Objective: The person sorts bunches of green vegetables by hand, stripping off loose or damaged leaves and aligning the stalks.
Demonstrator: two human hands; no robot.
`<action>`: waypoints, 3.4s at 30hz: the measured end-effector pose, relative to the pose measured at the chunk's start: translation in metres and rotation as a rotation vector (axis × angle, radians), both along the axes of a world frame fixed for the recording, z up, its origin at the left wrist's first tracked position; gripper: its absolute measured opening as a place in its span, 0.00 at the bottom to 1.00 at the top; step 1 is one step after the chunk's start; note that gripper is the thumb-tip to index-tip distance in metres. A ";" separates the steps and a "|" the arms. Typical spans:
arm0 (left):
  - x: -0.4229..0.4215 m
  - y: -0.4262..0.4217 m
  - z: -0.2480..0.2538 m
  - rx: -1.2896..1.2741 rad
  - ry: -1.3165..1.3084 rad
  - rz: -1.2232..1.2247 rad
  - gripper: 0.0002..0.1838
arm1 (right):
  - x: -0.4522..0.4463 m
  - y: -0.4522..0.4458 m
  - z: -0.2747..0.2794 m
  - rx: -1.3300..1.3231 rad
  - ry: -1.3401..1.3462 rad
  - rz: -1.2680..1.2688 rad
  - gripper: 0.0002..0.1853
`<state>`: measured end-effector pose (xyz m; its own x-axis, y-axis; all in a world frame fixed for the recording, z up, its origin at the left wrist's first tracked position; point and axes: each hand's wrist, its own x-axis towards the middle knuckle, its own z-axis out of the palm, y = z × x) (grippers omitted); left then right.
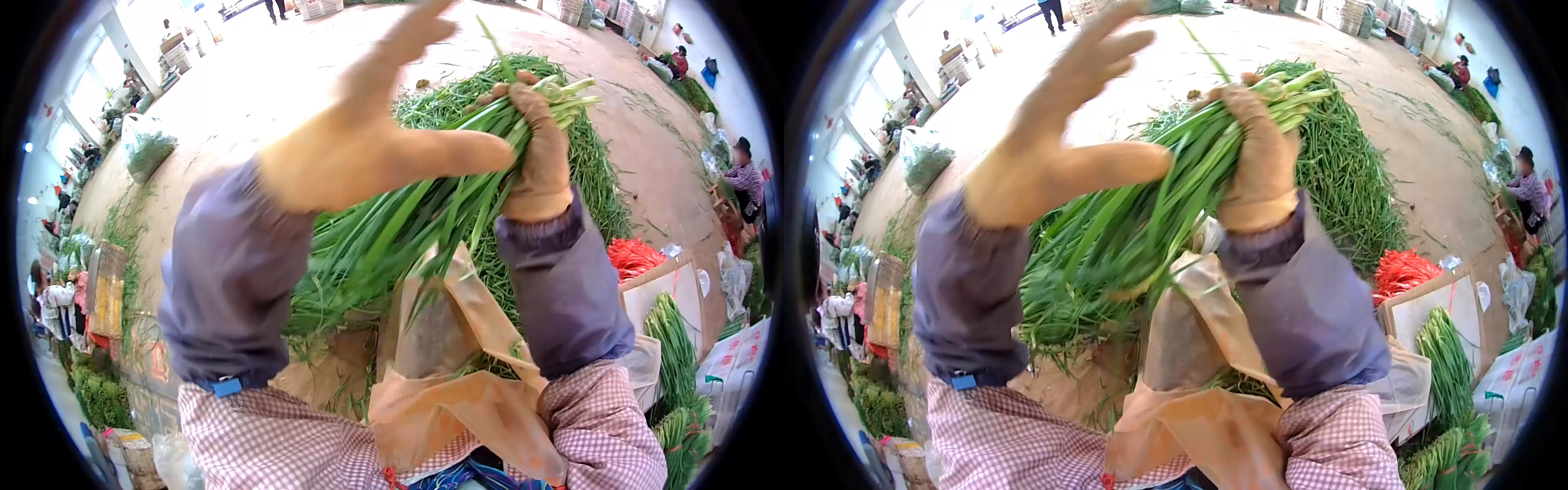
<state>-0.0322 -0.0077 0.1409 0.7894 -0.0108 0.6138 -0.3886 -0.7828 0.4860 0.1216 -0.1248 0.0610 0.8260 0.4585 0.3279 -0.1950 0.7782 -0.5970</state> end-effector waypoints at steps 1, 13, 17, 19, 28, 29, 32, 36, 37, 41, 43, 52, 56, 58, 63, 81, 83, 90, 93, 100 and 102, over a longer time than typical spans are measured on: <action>0.016 -0.011 -0.004 0.027 0.062 -0.018 0.60 | -0.019 -0.008 0.003 0.027 0.091 0.063 0.14; -0.028 -0.133 -0.224 -1.631 1.052 -0.551 0.49 | -0.002 -0.123 -0.167 -0.293 0.433 -0.176 0.10; -0.022 -0.149 -0.235 -1.482 1.023 -0.497 0.55 | 0.014 -0.131 -0.194 -0.290 0.473 -0.317 0.08; -0.015 -0.155 -0.226 -1.496 1.059 -0.477 0.51 | 0.013 -0.131 -0.197 -0.347 0.488 -0.333 0.07; 0.017 -0.162 -0.229 -1.524 1.262 0.135 0.24 | 0.005 -0.159 -0.235 -0.042 0.620 0.439 0.34; 0.023 -0.159 -0.227 -1.493 1.296 0.148 0.24 | -0.002 -0.164 -0.235 -0.051 0.619 0.462 0.31; 0.048 -0.149 -0.225 -1.380 1.421 0.171 0.22 | -0.043 -0.165 -0.235 -0.058 0.947 0.572 0.24; 0.087 -0.128 -0.236 -1.313 1.768 0.222 0.15 | -0.042 -0.151 -0.249 -0.187 1.172 0.429 0.14; 0.093 -0.124 -0.251 -1.411 1.760 0.191 0.15 | -0.042 -0.144 -0.265 -0.198 1.223 0.394 0.14; 0.125 -0.098 -0.347 -1.704 2.059 0.280 0.16 | -0.018 -0.139 -0.355 -0.257 1.463 0.577 0.25; 0.138 -0.121 -0.350 -1.667 1.815 0.441 0.18 | -0.005 -0.135 -0.394 0.034 1.497 0.776 0.25; 0.114 -0.118 -0.369 -1.158 1.630 -0.011 0.22 | 0.002 -0.088 -0.386 -0.373 1.345 -0.068 0.16; 0.131 -0.132 -0.322 -1.443 1.693 0.292 0.15 | 0.015 -0.086 -0.360 -0.401 0.888 0.004 0.20; 0.131 -0.130 -0.330 -1.341 1.671 0.388 0.10 | 0.035 -0.098 -0.344 -0.436 0.803 0.241 0.23; 0.162 -0.095 -0.411 -1.250 1.180 0.715 0.15 | 0.109 -0.139 -0.413 -0.937 0.401 -0.004 0.41; 0.222 -0.132 -0.544 -1.525 0.848 1.052 0.19 | 0.079 -0.097 -0.511 -1.715 -0.045 0.072 0.48; 0.223 -0.125 -0.530 -1.595 0.770 0.812 0.19 | 0.073 -0.084 -0.539 -1.063 0.371 -0.031 0.41; 0.260 -0.133 -0.389 -1.433 0.531 0.617 0.17 | 0.101 -0.049 -0.462 -0.295 0.842 0.083 0.28; 0.272 -0.114 -0.302 -1.340 0.563 0.579 0.20 | 0.139 -0.042 -0.352 -0.038 0.768 0.085 0.23; 0.274 0.008 -0.101 -1.119 0.502 0.288 0.22 | 0.297 0.030 -0.151 -0.448 0.081 0.013 0.23; 0.259 0.043 -0.067 -0.998 0.521 0.291 0.23 | 0.369 0.057 -0.139 -0.779 -0.235 -0.156 0.31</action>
